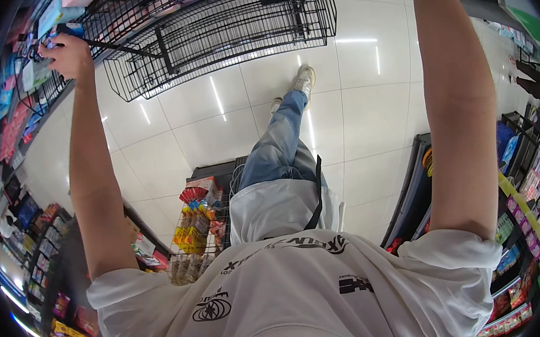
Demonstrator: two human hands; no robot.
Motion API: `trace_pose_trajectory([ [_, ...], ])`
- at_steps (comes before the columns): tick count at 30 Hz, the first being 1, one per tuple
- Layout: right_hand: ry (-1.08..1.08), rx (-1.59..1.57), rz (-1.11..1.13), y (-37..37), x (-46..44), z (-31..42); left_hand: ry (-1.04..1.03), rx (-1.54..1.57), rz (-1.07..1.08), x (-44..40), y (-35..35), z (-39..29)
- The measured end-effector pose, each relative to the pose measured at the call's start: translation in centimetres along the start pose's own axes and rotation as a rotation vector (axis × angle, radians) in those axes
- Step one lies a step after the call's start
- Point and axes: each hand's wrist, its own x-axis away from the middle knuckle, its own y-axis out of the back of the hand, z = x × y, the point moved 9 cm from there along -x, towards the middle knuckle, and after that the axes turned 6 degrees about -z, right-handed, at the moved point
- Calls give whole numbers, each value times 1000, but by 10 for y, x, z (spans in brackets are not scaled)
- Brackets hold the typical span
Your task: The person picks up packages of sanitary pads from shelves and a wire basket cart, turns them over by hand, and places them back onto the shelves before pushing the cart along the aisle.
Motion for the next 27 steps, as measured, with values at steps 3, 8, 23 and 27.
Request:
trace_pose_trajectory([
  [3, 9, 24, -51, -1, 0, -3, 0, -2, 11, 1, 1, -1],
  [8, -60, -31, 44, 3, 3, 0, 10, -2, 20, 1, 1, -2],
  [23, -30, 14, -5, 8, 4, 3, 1, -7, -28, 0, 0, -1],
  [27, -17, -7, 7, 3, 2, 0, -18, -6, -39, 0, 0, 0],
])
